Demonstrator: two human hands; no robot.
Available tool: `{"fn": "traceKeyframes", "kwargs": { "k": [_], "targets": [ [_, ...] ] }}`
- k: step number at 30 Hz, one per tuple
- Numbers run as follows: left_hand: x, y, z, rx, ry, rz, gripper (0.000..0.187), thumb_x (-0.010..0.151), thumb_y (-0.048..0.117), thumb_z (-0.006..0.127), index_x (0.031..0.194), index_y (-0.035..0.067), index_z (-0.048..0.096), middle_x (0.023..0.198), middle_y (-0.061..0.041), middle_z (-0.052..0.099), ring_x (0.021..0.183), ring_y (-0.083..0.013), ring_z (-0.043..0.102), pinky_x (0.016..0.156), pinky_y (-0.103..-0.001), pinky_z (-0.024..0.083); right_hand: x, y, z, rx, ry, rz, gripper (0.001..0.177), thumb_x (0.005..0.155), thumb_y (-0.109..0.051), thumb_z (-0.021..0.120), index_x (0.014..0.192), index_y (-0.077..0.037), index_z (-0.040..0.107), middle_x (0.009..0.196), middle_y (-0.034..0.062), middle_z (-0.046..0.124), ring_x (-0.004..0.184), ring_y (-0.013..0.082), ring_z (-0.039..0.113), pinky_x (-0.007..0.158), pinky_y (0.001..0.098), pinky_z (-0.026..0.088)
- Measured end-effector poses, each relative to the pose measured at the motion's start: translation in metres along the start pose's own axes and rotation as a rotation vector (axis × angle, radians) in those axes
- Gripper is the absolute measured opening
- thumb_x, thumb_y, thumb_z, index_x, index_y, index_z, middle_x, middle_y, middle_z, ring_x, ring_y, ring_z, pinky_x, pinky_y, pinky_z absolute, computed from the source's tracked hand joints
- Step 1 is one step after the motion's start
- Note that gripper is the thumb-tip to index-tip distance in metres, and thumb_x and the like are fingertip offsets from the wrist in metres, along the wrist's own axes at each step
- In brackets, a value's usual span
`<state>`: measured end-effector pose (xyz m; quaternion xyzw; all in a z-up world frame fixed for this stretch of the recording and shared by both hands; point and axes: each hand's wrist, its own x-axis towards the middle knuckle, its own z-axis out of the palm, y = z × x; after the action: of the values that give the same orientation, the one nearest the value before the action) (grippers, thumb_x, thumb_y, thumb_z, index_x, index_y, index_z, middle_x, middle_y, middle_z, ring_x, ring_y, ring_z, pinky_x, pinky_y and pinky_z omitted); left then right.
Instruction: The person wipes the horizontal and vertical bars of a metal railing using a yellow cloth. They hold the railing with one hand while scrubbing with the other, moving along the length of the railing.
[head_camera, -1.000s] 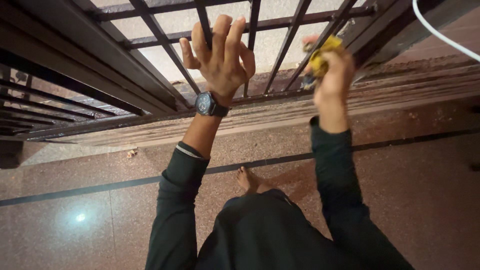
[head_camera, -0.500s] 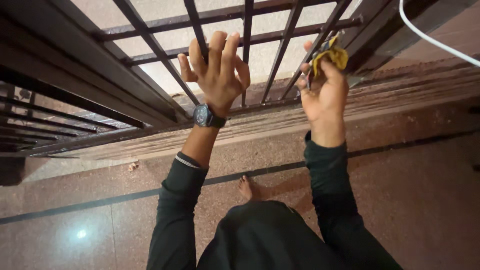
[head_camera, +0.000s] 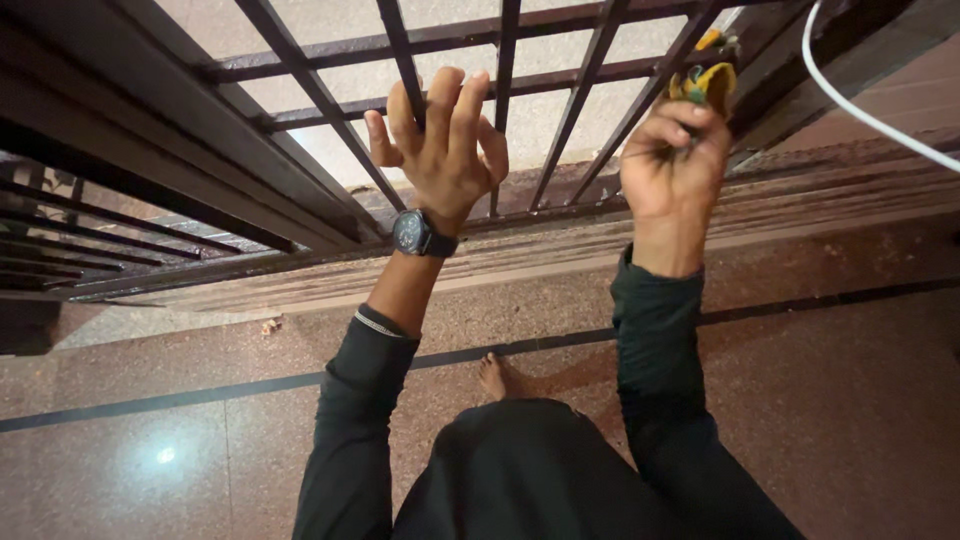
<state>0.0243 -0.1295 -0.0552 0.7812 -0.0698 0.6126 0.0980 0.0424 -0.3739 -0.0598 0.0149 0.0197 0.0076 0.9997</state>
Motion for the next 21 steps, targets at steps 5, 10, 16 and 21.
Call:
{"fn": "traceKeyframes", "kwargs": {
  "k": [5,10,16,21],
  "targets": [
    [0.0,0.001,0.004,0.003,0.027,0.0,0.038,0.087,0.016,0.059,0.124,0.023,0.065,0.119,0.002,0.069,0.131,-0.0272,0.046,0.123,-0.049,0.0,-0.013,0.019,0.021,-0.4,0.032,-0.21,0.017,0.097,0.003,0.053,0.106,0.002,0.067,0.096,0.0195,0.071,0.054,0.0129,0.066,0.044,0.025,0.054],
    [0.003,0.002,-0.003,0.004,-0.013,-0.004,0.04,0.085,0.015,0.058,0.124,0.02,0.065,0.119,0.0,0.07,0.132,-0.0303,0.044,0.123,-0.049,-0.001,-0.025,0.033,0.006,-1.14,-0.016,-0.553,0.013,0.096,0.002,0.053,0.106,0.004,0.062,0.091,0.0137,0.072,0.059,0.0177,0.072,0.045,0.0299,0.06],
    [0.003,-0.001,-0.001,0.004,-0.008,0.011,0.039,0.087,0.016,0.059,0.126,0.02,0.065,0.12,0.001,0.069,0.133,-0.0298,0.043,0.122,-0.05,-0.001,-0.057,0.056,-0.006,-1.602,-0.326,-1.105,0.016,0.105,0.008,0.062,0.119,0.001,0.067,0.096,0.0138,0.073,0.07,0.0201,0.074,0.058,0.029,0.056],
    [0.002,0.0,-0.006,0.01,-0.036,0.008,0.039,0.087,0.017,0.06,0.126,0.02,0.066,0.121,-0.002,0.068,0.132,-0.03,0.043,0.122,-0.05,-0.001,-0.052,0.075,0.014,-0.86,0.14,-0.346,0.016,0.102,-0.009,0.058,0.107,-0.002,0.072,0.087,0.0102,0.074,0.055,0.0098,0.067,0.044,0.0245,0.053]
  ]
}}
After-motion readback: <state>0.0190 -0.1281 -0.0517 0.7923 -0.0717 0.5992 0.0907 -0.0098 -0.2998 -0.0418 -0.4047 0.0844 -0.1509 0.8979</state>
